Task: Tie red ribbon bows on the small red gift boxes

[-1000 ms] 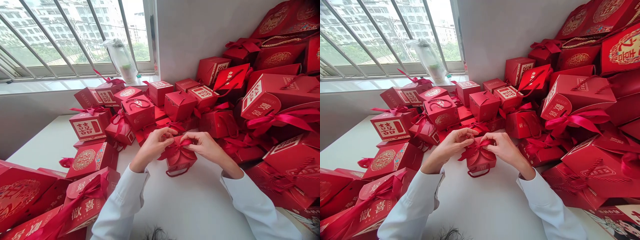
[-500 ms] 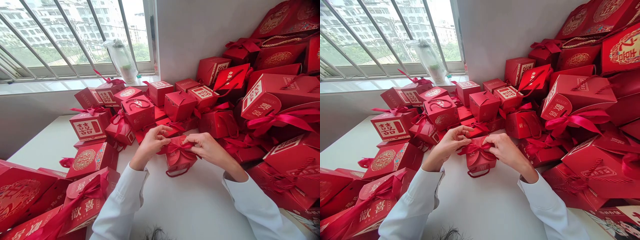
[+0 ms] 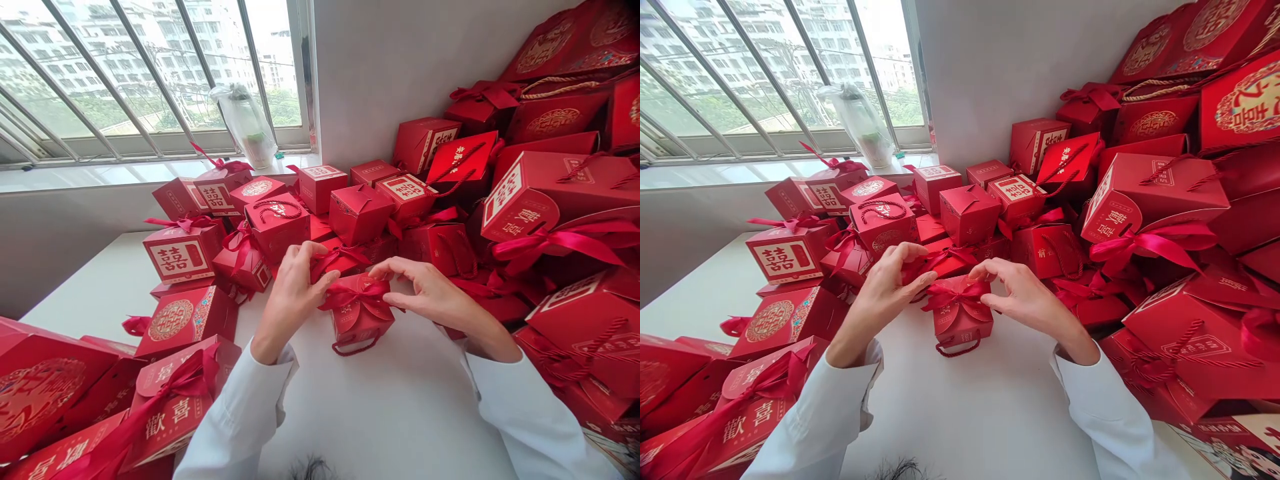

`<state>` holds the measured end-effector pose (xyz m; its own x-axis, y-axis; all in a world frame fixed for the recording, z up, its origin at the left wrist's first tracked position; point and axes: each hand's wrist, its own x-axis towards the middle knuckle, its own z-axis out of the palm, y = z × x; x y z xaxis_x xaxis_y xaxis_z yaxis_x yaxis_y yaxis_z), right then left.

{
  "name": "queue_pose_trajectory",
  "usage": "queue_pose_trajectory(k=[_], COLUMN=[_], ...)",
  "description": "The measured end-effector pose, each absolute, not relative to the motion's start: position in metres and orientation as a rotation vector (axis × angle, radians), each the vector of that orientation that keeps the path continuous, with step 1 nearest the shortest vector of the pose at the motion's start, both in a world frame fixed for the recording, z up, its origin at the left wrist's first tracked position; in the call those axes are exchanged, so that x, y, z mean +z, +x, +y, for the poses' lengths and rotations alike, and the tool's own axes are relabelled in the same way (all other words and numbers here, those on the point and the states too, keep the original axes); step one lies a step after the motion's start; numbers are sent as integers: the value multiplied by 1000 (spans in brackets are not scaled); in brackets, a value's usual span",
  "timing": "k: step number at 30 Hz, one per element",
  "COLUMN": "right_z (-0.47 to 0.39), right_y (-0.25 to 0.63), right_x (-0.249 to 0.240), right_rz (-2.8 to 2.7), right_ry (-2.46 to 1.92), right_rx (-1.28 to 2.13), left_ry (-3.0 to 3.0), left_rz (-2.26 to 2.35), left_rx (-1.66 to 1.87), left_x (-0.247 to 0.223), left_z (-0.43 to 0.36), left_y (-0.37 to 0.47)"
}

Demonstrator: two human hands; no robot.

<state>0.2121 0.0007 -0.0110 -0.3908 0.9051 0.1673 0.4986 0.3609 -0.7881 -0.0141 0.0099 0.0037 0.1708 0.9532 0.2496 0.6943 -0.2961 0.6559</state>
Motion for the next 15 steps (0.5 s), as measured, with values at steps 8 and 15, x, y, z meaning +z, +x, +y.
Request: queue_pose_trajectory(k=[8,15], right_z=[17,44], right_y=[190,155], right_x=[2,3], right_rz=[-2036,-2440], right_ry=[-1247,-1192], right_rx=[940,1023], left_ry=[2026,1637], left_rz=[1551,1359], left_rx=[625,860], left_x=[-10,-52], left_z=[-13,-15], left_y=[-30,-26])
